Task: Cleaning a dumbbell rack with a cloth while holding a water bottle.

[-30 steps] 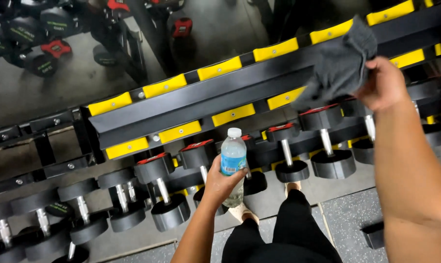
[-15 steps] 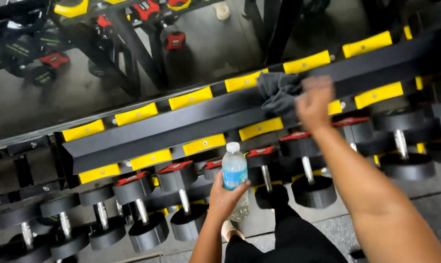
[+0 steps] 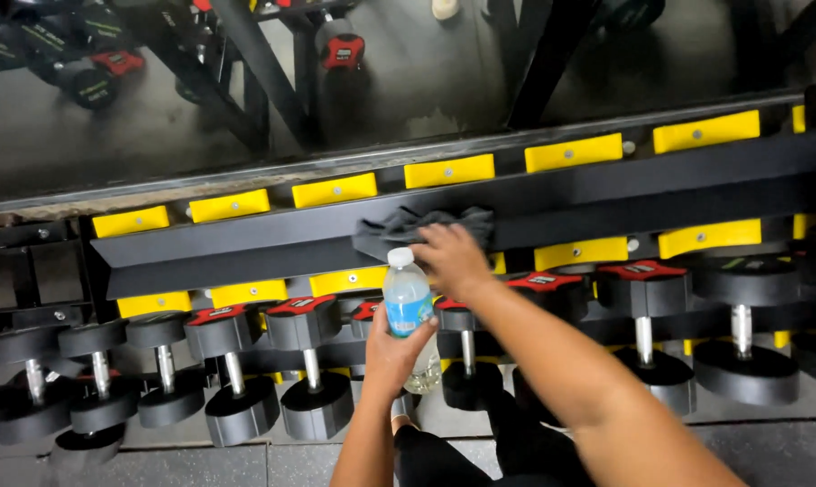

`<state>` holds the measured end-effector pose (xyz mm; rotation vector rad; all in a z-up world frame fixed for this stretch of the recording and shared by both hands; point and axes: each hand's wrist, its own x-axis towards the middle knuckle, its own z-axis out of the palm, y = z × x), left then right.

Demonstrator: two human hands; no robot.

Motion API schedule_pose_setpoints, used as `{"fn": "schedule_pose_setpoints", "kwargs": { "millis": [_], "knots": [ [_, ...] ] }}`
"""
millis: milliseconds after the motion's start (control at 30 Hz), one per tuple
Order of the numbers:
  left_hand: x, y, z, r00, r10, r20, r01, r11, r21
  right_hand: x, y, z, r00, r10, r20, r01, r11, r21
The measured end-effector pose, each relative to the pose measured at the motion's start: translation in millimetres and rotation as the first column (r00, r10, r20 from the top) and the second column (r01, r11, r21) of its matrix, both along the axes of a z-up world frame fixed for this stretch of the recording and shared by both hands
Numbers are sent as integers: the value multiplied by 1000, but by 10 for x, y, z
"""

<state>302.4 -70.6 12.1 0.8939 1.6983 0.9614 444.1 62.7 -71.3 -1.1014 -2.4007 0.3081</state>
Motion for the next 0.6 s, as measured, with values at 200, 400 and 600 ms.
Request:
{"fn": "schedule_pose_setpoints", "kwargs": {
  "millis": [200,400,600],
  "knots": [
    [417,263,-5,995,-67,-71,66,998,-20,2194,387,-92,961,-274,34,274,962,11],
    [837,376,-49,986,-149,-79,141,984,-107,4036,591,-791,650,-723,234,745,667,-9],
    [914,383,123,980,-177,-96,165,978,-124,2393,584,-279,521,-833,-184,844,535,-33]
  ]
}}
